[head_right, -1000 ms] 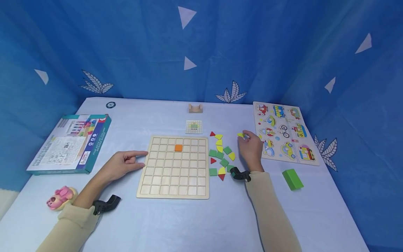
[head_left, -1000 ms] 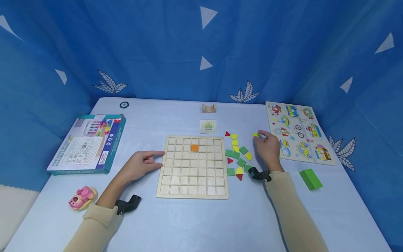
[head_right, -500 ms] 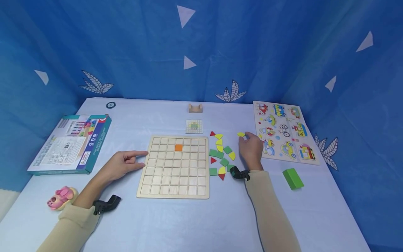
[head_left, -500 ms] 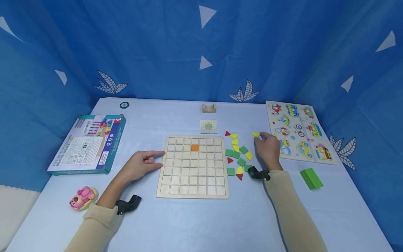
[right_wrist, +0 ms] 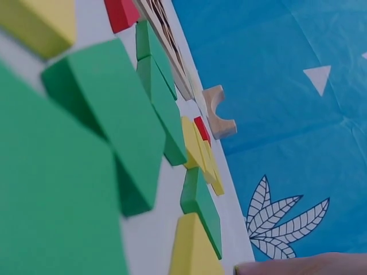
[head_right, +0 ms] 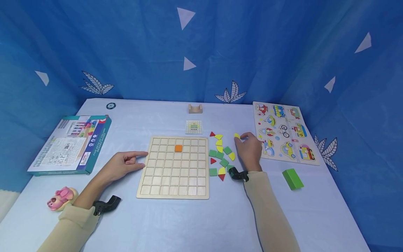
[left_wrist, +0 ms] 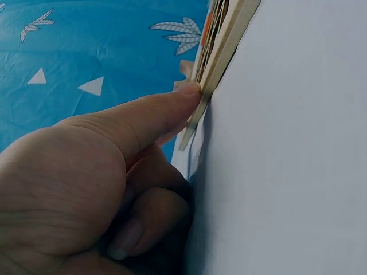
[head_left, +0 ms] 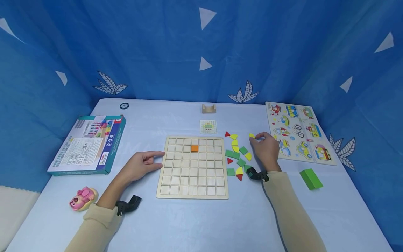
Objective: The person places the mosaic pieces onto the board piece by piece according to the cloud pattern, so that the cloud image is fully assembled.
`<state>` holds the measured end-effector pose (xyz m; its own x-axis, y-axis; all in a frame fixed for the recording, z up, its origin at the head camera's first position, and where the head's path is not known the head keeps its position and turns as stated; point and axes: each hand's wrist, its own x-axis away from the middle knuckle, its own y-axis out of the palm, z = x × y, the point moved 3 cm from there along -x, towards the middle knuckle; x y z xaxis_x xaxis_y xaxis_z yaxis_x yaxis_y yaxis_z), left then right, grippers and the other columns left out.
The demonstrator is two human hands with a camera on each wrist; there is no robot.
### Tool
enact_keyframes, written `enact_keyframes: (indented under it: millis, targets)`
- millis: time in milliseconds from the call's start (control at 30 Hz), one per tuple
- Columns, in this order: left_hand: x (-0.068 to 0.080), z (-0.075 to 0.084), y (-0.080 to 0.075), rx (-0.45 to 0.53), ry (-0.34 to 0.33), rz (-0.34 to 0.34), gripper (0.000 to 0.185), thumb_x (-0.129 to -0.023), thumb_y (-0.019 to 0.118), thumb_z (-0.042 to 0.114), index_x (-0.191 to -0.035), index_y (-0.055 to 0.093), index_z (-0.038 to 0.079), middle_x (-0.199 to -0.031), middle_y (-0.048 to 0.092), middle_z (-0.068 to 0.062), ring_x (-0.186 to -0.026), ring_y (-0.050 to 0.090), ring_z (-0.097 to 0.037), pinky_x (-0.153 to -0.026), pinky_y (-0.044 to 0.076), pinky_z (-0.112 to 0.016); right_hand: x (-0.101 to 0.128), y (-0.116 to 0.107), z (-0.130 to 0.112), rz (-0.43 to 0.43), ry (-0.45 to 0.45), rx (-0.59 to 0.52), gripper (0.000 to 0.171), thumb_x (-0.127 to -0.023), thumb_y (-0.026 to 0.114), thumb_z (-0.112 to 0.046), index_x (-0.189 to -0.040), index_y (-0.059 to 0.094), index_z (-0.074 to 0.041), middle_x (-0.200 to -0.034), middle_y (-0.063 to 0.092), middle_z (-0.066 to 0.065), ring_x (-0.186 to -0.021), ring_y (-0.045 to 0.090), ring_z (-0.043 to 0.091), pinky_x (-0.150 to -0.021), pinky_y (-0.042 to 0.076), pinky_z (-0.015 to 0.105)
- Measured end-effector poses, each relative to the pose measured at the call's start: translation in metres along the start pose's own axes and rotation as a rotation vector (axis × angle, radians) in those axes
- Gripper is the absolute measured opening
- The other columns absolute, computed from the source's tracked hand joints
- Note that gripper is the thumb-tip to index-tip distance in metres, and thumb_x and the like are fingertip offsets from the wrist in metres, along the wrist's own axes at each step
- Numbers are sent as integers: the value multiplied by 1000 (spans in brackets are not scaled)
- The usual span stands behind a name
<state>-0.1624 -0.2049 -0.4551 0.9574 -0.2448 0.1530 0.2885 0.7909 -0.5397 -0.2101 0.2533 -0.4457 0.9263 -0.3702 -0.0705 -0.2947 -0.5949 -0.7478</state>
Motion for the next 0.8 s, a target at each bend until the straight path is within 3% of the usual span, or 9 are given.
enact_keyframes:
  millis: [100,400,800]
  targets:
    - [0,1,0,-1,-1,0,44,-92,78,27,-134,69,16,-63,38,4,-58,39,-15,-72,41,-32,0,1,0,-15,10,5,32,-96,73,-32,-109,66,-4,-78,60,13,-74,55,29,-66,41,36]
    - [1,1,0,-6,-4,-3,45,-92,78,27,-135,68,15,-62,38,3,-58,40,-16,-72,41,-32,-1,3,0,-38,-57,23,43,-97,72,-30,-134,67,-8,-78,58,10,-74,54,27,-64,38,36]
    - [0,0,0,-9,-4,-4,45,-92,78,28,-135,69,16,-62,38,2,-58,41,-17,-73,41,-33,-3,6,2,-39,-91,50,36,-97,71,-30,-126,71,-9,-72,56,9,-68,52,26,-59,34,35]
